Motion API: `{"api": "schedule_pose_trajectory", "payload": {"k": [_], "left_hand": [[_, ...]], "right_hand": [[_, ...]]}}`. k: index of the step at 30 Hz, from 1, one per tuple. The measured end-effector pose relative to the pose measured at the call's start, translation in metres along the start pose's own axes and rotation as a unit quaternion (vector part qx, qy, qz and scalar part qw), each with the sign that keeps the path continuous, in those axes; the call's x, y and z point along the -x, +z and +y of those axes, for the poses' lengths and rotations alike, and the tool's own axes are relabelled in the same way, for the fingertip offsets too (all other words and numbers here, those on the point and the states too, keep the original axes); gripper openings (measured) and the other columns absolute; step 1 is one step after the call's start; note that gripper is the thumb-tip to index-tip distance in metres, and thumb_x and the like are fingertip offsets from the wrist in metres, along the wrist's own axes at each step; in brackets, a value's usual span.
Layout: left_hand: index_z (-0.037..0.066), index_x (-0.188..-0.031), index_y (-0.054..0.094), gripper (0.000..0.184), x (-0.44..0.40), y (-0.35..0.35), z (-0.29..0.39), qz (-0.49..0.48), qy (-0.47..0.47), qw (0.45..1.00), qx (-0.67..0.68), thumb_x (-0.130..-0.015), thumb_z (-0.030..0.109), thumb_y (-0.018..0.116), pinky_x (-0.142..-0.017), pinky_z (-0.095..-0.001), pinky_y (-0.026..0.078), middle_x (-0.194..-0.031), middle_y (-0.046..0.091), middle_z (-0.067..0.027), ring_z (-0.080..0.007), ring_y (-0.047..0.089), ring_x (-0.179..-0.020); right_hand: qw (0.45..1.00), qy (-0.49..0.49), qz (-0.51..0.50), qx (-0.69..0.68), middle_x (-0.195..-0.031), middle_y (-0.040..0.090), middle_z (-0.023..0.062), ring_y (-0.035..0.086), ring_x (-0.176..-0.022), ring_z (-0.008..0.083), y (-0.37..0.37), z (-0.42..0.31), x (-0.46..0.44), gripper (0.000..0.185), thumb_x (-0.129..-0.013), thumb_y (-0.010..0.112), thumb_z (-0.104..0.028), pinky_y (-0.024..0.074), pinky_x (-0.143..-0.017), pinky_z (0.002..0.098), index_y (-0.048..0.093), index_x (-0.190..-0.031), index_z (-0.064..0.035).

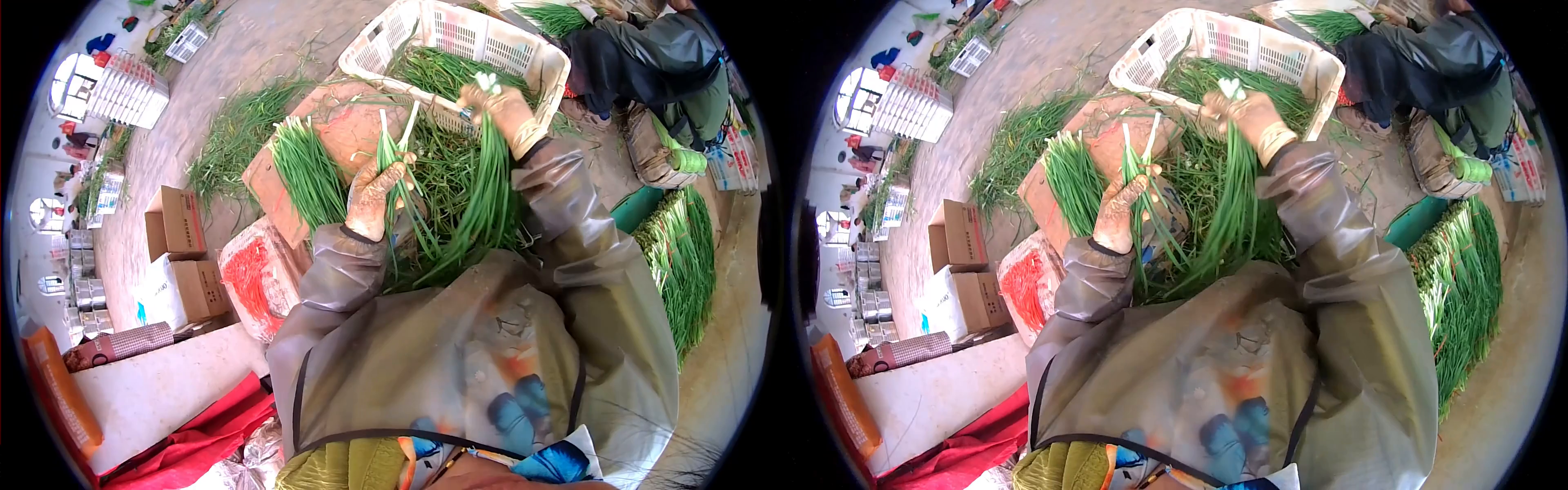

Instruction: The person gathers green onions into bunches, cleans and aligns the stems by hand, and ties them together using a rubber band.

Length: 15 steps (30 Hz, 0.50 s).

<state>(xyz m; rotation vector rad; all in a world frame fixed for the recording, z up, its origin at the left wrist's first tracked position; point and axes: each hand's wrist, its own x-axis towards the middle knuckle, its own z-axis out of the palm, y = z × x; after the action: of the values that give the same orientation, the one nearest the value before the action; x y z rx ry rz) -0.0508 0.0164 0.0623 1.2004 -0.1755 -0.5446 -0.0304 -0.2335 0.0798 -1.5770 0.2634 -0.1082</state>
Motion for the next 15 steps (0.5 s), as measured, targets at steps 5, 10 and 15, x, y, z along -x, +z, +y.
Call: {"api": "schedule_pose_trajectory", "payload": {"k": [5,10,15], "left_hand": [[0.002,-0.106,0.057,0.027,0.0,0.001,0.002,-0.02,-0.005,1.0,-0.005,-0.085,0.019,0.055,-0.048,-0.0175,0.04,-0.101,0.059,-0.0035,-0.0072,0.053,-0.066],[0.002,-0.107,0.056,0.027,-0.007,-0.007,-0.011,-0.003,-0.013,1.0,0.001,-0.085,0.018,0.055,-0.046,-0.0177,0.039,-0.075,0.06,-0.0031,-0.0079,0.053,-0.062],[0.002,-0.105,0.058,0.028,-0.008,-0.011,-0.017,0.015,-0.006,1.0,0.019,-0.08,0.015,0.062,-0.054,-0.0201,0.045,-0.083,0.062,-0.0046,-0.0122,0.057,-0.069]], "right_hand": [[0.99,-0.018,-0.1,-0.094,-0.084,0.063,0.0044,0.054,-0.066,0.0096,0.043,0.008,0.015,0.026,-0.078,0.067,-0.016,0.0426,-0.056,0.0213,0.062,-0.1,-0.0029],[0.985,-0.055,-0.16,-0.038,-0.076,0.061,0.0026,0.052,-0.059,0.0095,0.05,0.018,0.001,0.029,-0.077,0.069,-0.021,0.0419,-0.054,0.0226,0.062,-0.098,-0.0016],[0.98,-0.065,-0.166,0.082,-0.073,0.061,0.0063,0.054,-0.055,0.0116,0.058,0.014,0.008,0.037,-0.077,0.068,-0.027,0.0447,-0.054,0.0259,0.059,-0.1,0.0008]]}}
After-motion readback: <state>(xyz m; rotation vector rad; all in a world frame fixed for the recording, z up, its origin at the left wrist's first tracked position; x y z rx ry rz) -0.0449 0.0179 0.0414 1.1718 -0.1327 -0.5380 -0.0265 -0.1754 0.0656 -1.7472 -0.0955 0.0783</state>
